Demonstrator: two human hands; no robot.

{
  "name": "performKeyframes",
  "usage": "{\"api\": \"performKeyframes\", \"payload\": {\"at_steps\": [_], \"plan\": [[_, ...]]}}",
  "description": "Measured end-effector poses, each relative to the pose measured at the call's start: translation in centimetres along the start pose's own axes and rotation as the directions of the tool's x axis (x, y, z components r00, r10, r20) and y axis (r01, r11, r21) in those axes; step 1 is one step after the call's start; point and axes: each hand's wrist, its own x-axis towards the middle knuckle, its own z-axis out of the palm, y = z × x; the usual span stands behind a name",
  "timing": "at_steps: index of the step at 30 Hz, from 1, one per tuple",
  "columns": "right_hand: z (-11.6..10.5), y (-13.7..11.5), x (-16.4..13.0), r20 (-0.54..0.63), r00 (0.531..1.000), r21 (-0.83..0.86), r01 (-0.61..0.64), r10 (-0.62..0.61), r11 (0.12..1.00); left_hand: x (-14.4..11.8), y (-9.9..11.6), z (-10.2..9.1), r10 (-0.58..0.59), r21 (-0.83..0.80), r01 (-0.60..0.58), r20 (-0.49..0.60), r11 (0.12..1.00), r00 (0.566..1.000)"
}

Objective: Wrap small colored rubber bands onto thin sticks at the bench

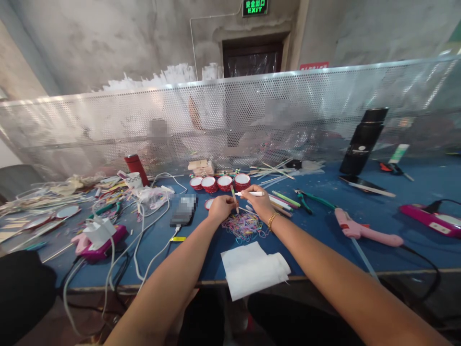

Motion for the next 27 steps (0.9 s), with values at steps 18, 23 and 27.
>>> {"api": "performKeyframes", "payload": {"at_steps": [18,23,27], "plan": [[-0.10,0.30,0.22,0.011,1.000,-0.030,0.020,-0.020,0.999,-0.16,0.33,-0.18,-0.012,0.005,0.012,0.001,1.000,1.000],[-0.08,0.29,0.22,0.022,0.999,-0.040,0.040,-0.039,0.998,-0.09,0.22,-0.18,-0.007,0.002,0.007,0.003,1.000,1.000],[-0.09,0.44,0.30,0.021,0.999,-0.045,0.040,-0.039,0.998,-0.14,0.24,-0.21,-0.016,0.009,0.016,0.006,1.000,1.000]]}}
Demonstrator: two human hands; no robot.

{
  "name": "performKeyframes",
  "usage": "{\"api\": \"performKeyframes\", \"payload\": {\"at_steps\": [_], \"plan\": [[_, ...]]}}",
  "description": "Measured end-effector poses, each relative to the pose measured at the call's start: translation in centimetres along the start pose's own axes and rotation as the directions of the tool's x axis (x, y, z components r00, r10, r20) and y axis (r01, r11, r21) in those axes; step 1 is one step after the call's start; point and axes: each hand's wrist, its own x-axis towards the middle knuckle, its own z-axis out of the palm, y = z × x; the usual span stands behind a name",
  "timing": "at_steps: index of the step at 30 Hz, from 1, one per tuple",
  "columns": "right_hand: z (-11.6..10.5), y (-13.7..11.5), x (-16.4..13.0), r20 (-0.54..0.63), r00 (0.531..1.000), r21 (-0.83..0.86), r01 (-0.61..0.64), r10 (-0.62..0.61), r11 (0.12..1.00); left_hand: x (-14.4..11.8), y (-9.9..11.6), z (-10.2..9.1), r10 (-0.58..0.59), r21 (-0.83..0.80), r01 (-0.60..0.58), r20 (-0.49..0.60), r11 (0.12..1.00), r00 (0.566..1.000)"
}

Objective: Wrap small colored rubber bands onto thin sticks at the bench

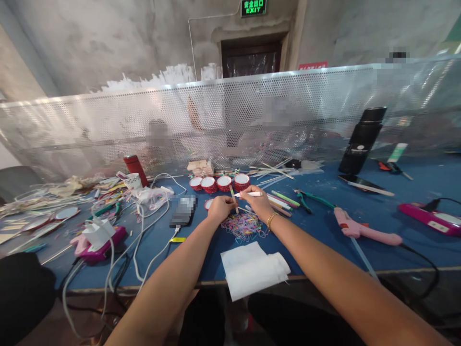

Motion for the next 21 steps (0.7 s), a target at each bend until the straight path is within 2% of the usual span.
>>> {"api": "performKeyframes", "payload": {"at_steps": [4,10,15,21], "plan": [[-0.17,-0.02,0.00,-0.008,0.999,0.019,-0.039,0.039,0.999,-0.04,0.10,-0.04,-0.017,0.006,0.017,0.004,1.000,1.000],[0.01,-0.08,0.03,-0.002,1.000,-0.007,0.005,-0.005,1.000,-0.18,0.29,-0.14,-0.021,0.015,0.021,-0.011,1.000,1.000],[-0.24,-0.19,-0.03,-0.009,0.999,-0.011,-0.037,0.037,0.999,-0.30,0.41,-0.19,-0.012,0.005,0.012,-0.005,1.000,1.000],[-0.03,-0.19,0.00,0.010,1.000,-0.011,0.010,-0.010,1.000,-0.42,0.63,-0.27,-0.020,0.029,0.021,-0.012,0.999,1.000]]}}
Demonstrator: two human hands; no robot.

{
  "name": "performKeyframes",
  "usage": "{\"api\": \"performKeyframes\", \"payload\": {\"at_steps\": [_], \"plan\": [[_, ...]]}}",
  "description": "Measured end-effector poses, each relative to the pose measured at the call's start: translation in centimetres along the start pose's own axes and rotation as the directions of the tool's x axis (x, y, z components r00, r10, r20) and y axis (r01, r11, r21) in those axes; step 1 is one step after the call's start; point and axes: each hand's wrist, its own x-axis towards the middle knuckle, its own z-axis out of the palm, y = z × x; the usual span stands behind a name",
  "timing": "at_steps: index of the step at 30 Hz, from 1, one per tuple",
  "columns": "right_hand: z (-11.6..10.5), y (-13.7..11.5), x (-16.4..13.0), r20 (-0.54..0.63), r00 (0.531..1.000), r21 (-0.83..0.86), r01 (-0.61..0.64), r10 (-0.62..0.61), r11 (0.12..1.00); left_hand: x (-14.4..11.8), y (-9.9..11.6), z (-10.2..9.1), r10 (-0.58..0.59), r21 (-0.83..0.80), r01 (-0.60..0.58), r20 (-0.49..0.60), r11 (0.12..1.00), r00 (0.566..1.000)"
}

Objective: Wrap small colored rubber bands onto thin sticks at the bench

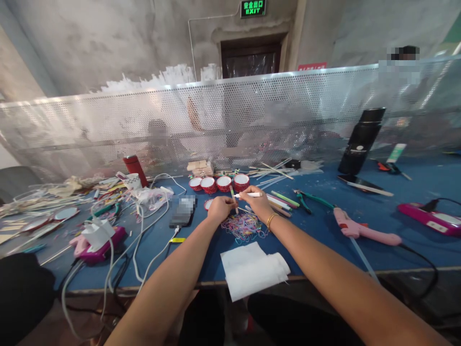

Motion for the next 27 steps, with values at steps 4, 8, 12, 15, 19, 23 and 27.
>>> {"api": "performKeyframes", "payload": {"at_steps": [4,8,12,15,19,23,27], "plan": [[-0.13,0.07,0.02,-0.008,0.999,0.003,-0.037,0.037,0.999,0.07,-0.09,0.00,0.012,-0.010,-0.012,0.008,1.000,1.000],[-0.13,0.08,-0.01,-0.004,1.000,0.010,-0.019,0.019,1.000,0.15,-0.22,0.08,0.022,-0.010,-0.022,0.003,1.000,1.000],[-0.05,0.02,0.00,0.004,1.000,-0.003,-0.004,0.004,1.000,0.17,-0.26,0.13,0.020,-0.003,-0.020,-0.006,1.000,1.000],[-0.18,-0.08,-0.02,-0.011,0.999,0.004,-0.046,0.046,0.999,0.25,-0.36,0.17,0.008,-0.008,-0.008,-0.001,1.000,1.000],[-0.22,-0.17,-0.04,-0.008,0.999,0.000,-0.031,0.031,1.000,0.33,-0.49,0.24,0.023,-0.024,-0.022,0.007,0.999,1.000],[-0.14,-0.02,0.04,-0.001,1.000,-0.007,-0.001,0.001,1.000,0.34,-0.51,0.28,0.022,-0.020,-0.022,0.004,1.000,1.000],[-0.31,0.15,0.06,-0.009,0.998,0.013,-0.055,0.055,0.998,0.41,-0.58,0.32,0.022,-0.024,-0.021,0.008,0.999,1.000]]}}
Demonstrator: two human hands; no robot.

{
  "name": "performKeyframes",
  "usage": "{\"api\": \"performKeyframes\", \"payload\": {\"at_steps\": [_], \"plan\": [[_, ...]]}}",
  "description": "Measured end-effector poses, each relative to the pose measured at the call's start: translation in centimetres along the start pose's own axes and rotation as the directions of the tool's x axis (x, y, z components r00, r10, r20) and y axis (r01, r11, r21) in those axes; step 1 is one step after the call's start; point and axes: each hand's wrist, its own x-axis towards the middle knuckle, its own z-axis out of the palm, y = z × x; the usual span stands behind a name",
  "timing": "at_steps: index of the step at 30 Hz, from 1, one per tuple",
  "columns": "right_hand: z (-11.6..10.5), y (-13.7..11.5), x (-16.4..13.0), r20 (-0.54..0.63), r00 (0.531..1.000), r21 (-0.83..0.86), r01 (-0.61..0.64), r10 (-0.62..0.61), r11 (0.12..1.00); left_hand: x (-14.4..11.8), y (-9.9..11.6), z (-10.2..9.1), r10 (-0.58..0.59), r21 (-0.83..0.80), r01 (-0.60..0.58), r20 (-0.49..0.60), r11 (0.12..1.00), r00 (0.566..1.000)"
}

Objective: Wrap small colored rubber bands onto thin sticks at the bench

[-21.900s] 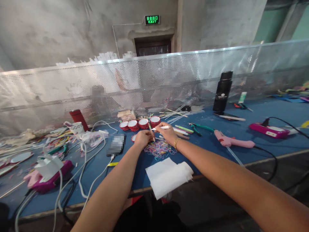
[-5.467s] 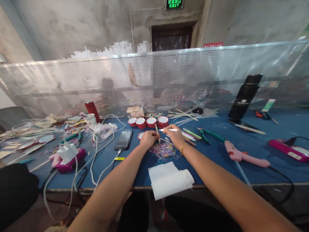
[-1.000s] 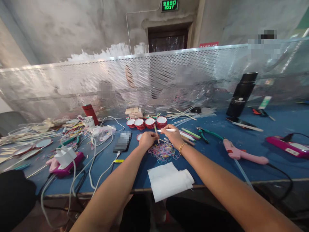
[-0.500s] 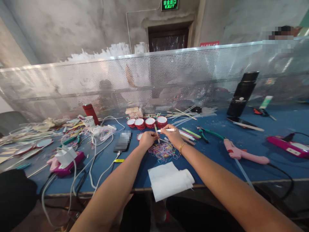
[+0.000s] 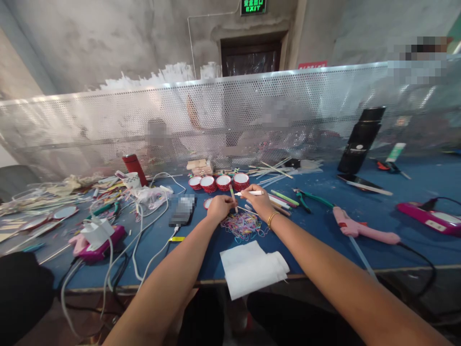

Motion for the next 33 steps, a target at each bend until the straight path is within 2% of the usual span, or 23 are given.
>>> {"api": "performKeyframes", "payload": {"at_steps": [6,13,21,28,33], "plan": [[0.18,-0.08,-0.13,0.019,0.998,-0.032,0.059,-0.059,0.998,-0.17,0.28,-0.07,-0.014,0.006,0.014,-0.004,1.000,1.000],[0.31,-0.11,-0.08,0.026,0.997,-0.047,0.069,-0.068,0.996,-0.11,0.26,-0.06,0.000,0.024,0.000,-0.006,1.000,1.000],[-0.21,0.32,0.25,-0.034,0.999,0.011,-0.017,0.018,1.000,0.05,0.09,-0.05,-0.003,0.000,0.003,-0.006,1.000,1.000],[0.26,-0.09,-0.09,0.010,0.998,-0.009,0.063,-0.063,0.998,-0.03,0.06,-0.02,0.001,0.003,-0.001,-0.013,1.000,1.000],[-0.05,0.31,0.23,0.001,0.999,-0.034,0.036,-0.036,0.999,0.28,-0.33,0.07,0.016,0.011,-0.016,-0.010,1.000,1.000]]}}
